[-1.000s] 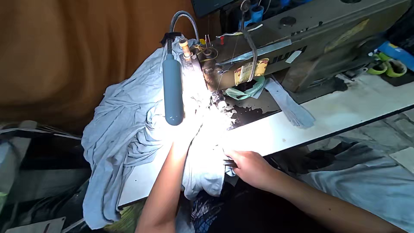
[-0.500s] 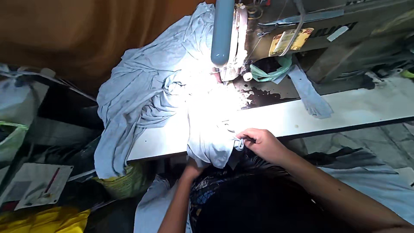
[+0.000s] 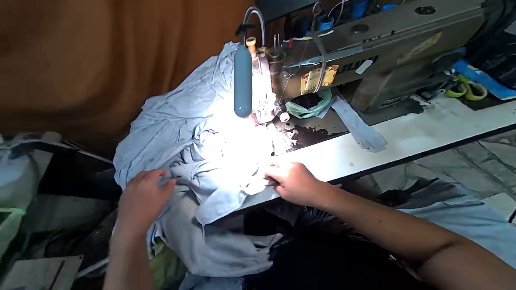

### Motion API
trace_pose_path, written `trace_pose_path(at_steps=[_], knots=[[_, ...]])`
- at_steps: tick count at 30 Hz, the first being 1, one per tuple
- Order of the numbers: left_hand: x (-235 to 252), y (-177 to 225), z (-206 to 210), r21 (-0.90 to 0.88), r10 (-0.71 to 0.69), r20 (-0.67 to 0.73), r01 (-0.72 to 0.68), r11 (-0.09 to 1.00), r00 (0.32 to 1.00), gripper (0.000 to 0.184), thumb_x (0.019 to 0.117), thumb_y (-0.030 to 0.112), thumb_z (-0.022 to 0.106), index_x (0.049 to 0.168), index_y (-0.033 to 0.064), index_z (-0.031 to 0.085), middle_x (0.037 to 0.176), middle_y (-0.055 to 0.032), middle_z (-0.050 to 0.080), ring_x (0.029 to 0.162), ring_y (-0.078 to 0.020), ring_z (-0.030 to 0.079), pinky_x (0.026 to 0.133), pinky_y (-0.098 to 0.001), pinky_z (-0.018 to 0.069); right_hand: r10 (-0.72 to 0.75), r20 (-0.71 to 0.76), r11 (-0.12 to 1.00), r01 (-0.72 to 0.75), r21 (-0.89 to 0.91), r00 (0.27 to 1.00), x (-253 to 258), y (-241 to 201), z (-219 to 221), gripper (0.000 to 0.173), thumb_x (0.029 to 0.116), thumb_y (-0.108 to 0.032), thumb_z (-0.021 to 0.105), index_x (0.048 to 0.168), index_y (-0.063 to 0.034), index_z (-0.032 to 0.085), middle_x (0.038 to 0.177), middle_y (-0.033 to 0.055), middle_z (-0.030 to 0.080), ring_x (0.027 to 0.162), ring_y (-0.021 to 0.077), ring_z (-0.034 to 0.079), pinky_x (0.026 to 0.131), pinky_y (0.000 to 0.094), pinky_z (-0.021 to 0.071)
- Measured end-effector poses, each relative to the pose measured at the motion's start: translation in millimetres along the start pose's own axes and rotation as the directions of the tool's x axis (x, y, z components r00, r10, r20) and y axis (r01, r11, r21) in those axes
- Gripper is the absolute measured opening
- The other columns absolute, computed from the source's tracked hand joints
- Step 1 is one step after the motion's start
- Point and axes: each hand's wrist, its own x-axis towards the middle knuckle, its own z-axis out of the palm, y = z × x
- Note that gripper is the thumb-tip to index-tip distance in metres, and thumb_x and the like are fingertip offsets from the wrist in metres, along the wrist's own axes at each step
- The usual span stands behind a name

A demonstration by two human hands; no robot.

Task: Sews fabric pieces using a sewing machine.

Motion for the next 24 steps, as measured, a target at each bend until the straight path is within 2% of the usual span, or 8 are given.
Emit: trace_pose_path(at_steps=[3, 6, 10, 13, 16, 20, 22, 24], knots=[[11.1, 55.9, 17.8, -0.297, 0.132, -0.071, -0.147, 0.944, 0.989, 0.027, 0.1012, 0.013, 0.059, 0.118, -0.0059, 0.067, 0.109, -0.02, 0.07, 0.093, -0.0278, 0.069, 0.084, -0.0479, 0.0569, 0.022, 0.283, 0.999, -0.015, -0.03, 0.959, 43.8, -14.3, 11.6, 0.029, 0.1019, -0.013, 0.051, 0.123, -0.0038, 0.069, 0.126, 0.0212, 0.067, 0.111, 0.0398, 0.067, 0.084, 0.0593, 0.0541], [22.5, 111.1, 48.0, -0.615, 0.238, 0.021, -0.176, 0.769, 0.971, 0.01, 0.0972, 0.005, 0.059, 0.098, -0.0028, 0.066, 0.077, -0.0026, 0.068, 0.065, -0.0056, 0.067, 0.066, -0.0249, 0.0594, 0.04, 0.467, 0.998, -0.056, 0.019, 0.883, 62.1, -22.5, 20.8, 0.034, 0.102, -0.008, 0.05, 0.135, -0.0014, 0.058, 0.126, 0.0266, 0.061, 0.11, 0.0447, 0.063, 0.086, 0.0616, 0.0511], [46.8, 153.6, 87.5, -0.581, 0.169, 0.291, 0.034, 0.813, 0.942, 0.019, 0.104, 0.012, 0.058, 0.101, -0.0032, 0.068, 0.079, -0.0058, 0.069, 0.069, -0.0083, 0.067, 0.071, -0.0266, 0.058, 0.088, 0.58, 0.996, -0.058, -0.07, 0.81, 50.6, -30.1, 9.3, 0.041, 0.101, -0.003, 0.049, 0.142, -0.0009, 0.051, 0.122, 0.0293, 0.063, 0.102, 0.048, 0.066, 0.076, 0.0626, 0.0536], [60.4, 150.9, 121.1, -0.368, 0.177, 0.244, -0.077, 0.926, 0.954, 0.025, 0.1051, 0.019, 0.056, 0.11, -0.0031, 0.068, 0.093, -0.0152, 0.069, 0.084, -0.0213, 0.069, 0.083, -0.0412, 0.0574, -0.064, 0.345, 0.997, 0.074, -0.016, 0.937, 15.2, -18.9, 15.6, 0.036, 0.0975, -0.004, 0.055, 0.133, -0.0027, 0.06, 0.119, 0.0266, 0.063, 0.095, 0.0434, 0.069, 0.067, 0.0554, 0.0561], [63.3, 154.2, 131.9, -0.237, 0.182, 0.142, -0.145, 0.961, 0.973, 0.029, 0.1058, 0.023, 0.055, 0.111, -0.0019, 0.069, 0.093, -0.0178, 0.07, 0.086, -0.0288, 0.069, 0.082, -0.0485, 0.0569, -0.098, 0.306, 0.995, 0.084, 0.061, 0.947, -8.0, -3.6, 7.9, 0.046, 0.095, -0.006, 0.06, 0.141, -0.0082, 0.058, 0.123, 0.0225, 0.065, 0.085, 0.0385, 0.071, 0.062, 0.0534, 0.0569], [71.7, 166.5, 139.4, -0.104, 0.258, 0.021, -0.255, 0.961, 0.966, 0.034, 0.1057, 0.032, 0.056, 0.116, 0.0023, 0.07, 0.097, -0.0163, 0.071, 0.089, -0.0316, 0.069, 0.081, -0.0535, 0.0553, 0.224, 0.416, 0.97, -0.241, -0.01, 0.881, -5.8, 17.0, -27.2, 0.03, 0.0985, -0.021, 0.058, 0.114, 0.0025, 0.069, 0.104, 0.0232, 0.069, 0.094, 0.0407, 0.069, 0.078, 0.0579, 0.0533], [78.1, 170.1, 147.8, -0.073, 0.286, 0.01, -0.285, 0.956, 0.958, 0.034, 0.1053, 0.031, 0.056, 0.115, 0.0017, 0.07, 0.101, -0.0176, 0.071, 0.094, -0.0339, 0.07, 0.085, -0.0561, 0.0545, 0.383, 0.441, 0.915, -0.399, -0.061, 0.811, 7.4, 29.6, -39.3, 0.042, 0.1007, -0.029, 0.056, 0.127, 0.0034, 0.061, 0.123, 0.0233, 0.06, 0.109, 0.0378, 0.064, 0.09, 0.0551, 0.0506], [80.0, 173.6, 151.3, -0.082, 0.256, 0.029, -0.253, 0.964, 0.966, 0.031, 0.1072, 0.026, 0.052, 0.111, 0.0006, 0.07, 0.1, -0.0189, 0.071, 0.094, -0.0353, 0.07, 0.084, -0.0571, 0.0541, 0.417, 0.372, 0.902, -0.427, -0.057, 0.83, 13.9, 46.2, -39.3, 0.048, 0.1023, -0.026, 0.055, 0.142, 0.0009, 0.052, 0.137, 0.0231, 0.056, 0.113, 0.0361, 0.064, 0.094, 0.0525, 0.0511]])
